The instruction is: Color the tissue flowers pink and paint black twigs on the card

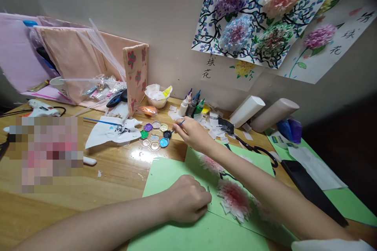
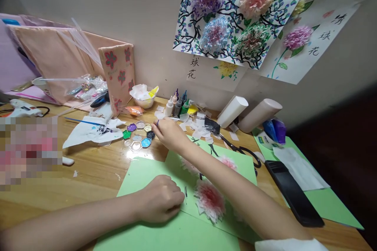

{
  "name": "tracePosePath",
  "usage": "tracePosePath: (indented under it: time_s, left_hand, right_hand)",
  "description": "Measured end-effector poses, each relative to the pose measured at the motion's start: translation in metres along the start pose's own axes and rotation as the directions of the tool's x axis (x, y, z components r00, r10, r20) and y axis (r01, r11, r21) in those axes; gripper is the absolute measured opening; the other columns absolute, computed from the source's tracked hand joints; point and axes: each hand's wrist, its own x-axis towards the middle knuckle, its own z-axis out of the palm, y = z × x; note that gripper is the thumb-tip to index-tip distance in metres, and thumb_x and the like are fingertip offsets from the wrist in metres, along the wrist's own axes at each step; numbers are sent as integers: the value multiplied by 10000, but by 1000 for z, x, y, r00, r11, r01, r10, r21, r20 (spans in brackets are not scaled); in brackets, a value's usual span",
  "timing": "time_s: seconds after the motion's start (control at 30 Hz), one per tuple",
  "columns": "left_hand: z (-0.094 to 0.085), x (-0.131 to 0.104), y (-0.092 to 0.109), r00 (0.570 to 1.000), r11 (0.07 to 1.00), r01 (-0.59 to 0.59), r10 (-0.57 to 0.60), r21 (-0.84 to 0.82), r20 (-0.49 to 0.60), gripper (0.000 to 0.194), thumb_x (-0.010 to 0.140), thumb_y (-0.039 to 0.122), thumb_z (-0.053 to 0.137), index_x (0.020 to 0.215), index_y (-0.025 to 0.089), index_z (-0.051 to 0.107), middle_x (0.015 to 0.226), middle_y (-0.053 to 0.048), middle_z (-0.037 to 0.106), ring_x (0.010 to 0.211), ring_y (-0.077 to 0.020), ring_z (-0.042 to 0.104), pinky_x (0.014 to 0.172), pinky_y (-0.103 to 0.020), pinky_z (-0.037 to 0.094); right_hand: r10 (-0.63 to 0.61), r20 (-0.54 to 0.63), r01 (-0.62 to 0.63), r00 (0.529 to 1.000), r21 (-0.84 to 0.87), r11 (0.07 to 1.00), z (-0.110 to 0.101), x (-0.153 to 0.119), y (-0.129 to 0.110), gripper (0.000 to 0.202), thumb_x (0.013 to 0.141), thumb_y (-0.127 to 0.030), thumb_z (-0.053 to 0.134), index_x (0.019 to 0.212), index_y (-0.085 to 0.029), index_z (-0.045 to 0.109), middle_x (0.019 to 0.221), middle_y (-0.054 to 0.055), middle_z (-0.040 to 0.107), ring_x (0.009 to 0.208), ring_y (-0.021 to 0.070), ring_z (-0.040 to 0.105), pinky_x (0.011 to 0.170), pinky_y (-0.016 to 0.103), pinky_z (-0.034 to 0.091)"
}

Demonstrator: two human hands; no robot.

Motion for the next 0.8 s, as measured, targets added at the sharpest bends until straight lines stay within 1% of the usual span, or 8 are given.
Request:
tracePosePath:
  time_s: [0.1, 0.27, 0.43, 0.53, 0.63, 0.73, 0.8]
  left_hand:
    - [1, 0, 0, 1000, 1000, -2, 2, -2, -9, 140, 694, 191, 529, 608, 180, 420, 547, 27, 565, 478, -107, 486, 442, -292, 207]
    - [-1, 0, 0, 1000, 1000, -4, 3, 9, 15, 145, 711, 194, 532, 615, 181, 424, 552, 21, 565, 492, -110, 507, 439, -289, 222]
    - [-2, 1, 0, 1000, 1000, -9, 9, 7, 20, 138, 713, 190, 525, 617, 179, 426, 552, 20, 567, 491, -109, 505, 445, -286, 220]
    - [-2, 1, 0, 1000, 1000, -5, 4, 9, 20, 132, 709, 182, 520, 614, 177, 429, 552, 20, 569, 488, -107, 502, 448, -287, 212]
    - [-1, 0, 1, 1000, 1000, -5, 4, 10, 22, 130, 716, 182, 515, 615, 177, 433, 552, 19, 571, 489, -107, 504, 449, -287, 211]
    - [-1, 0, 1, 1000, 1000, -4, 4, 8, 14, 126, 712, 186, 517, 618, 178, 433, 559, 22, 574, 491, -108, 506, 447, -290, 211]
    - [0, 0, 1, 1000, 1000, -1, 1, 7, 15, 125, 708, 188, 520, 620, 180, 432, 561, 24, 573, 492, -109, 506, 444, -292, 210]
  right_hand:
    - [20, -13, -20, 1000, 10, 1000, -1, 0, -2, 284, 939, -257, 350, 800, -164, 580, 749, 56, 607, 811, 169, 525, 695, 267, 373]
    - [30, 36, -30, 999, -5, 1000, -4, 0, -4, 278, 936, -250, 358, 782, -156, 569, 738, 57, 585, 768, 159, 523, 689, 261, 369]
    - [48, 45, -45, 998, -49, 998, -9, -4, 3, 284, 934, -251, 355, 772, -156, 567, 717, 54, 576, 755, 163, 515, 676, 260, 361]
    - [51, 37, -50, 998, -27, 998, -14, -9, 10, 290, 933, -253, 352, 762, -162, 569, 723, 52, 596, 755, 164, 524, 677, 261, 362]
    - [85, 32, -85, 996, 8, 996, -18, -17, 15, 302, 932, -260, 349, 747, -169, 569, 710, 42, 606, 734, 160, 539, 674, 261, 365]
    - [99, 5, -99, 995, 50, 994, -20, -22, 16, 309, 936, -262, 339, 749, -175, 570, 734, 36, 619, 734, 153, 547, 677, 257, 368]
    - [86, 8, -86, 996, 63, 994, -19, -23, 15, 311, 938, -268, 333, 757, -176, 569, 762, 37, 627, 750, 154, 550, 686, 259, 371]
